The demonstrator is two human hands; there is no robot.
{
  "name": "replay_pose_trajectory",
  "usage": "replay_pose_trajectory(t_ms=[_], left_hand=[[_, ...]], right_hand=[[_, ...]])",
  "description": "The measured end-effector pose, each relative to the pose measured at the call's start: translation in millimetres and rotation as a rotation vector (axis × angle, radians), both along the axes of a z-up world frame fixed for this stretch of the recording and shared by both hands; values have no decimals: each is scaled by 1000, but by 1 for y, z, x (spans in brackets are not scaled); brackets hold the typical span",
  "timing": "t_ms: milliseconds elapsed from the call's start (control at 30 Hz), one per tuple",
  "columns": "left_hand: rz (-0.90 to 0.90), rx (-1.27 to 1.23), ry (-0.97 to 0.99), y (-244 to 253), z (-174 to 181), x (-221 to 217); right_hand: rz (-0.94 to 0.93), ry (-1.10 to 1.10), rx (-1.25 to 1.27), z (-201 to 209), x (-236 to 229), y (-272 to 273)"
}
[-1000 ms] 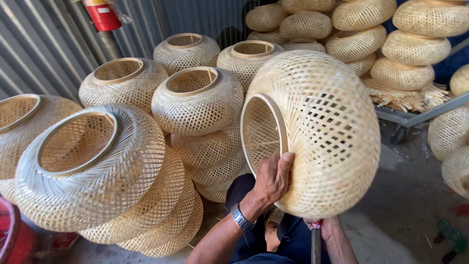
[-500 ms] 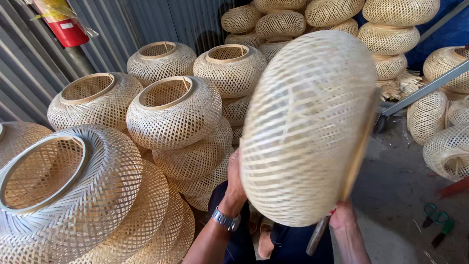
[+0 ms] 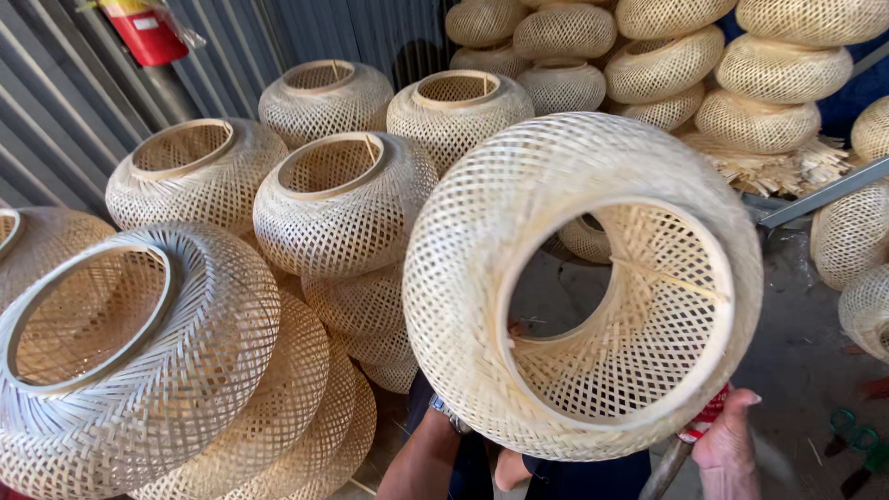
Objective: The person uses a red-handled tool to trim and smooth the rim of a woven bamboo basket. They rotate the basket to work around the edge, then place it down and pick up another basket to continue the same process.
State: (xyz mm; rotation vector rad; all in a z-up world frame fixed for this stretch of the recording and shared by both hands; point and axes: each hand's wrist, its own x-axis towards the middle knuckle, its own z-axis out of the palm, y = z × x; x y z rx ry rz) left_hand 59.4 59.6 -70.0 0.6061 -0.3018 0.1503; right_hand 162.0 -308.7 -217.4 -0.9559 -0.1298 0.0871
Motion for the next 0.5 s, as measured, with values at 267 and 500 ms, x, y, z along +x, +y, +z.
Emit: replay_pose_trajectory(t_ms=[267,500], left_hand=[[-15,-29,15,22,-7,-8],[47,-60,61,39,-25,-32]], right_hand=[[73,-57,163,-15,7,-14],[22,-28,-54,12,0,-11]])
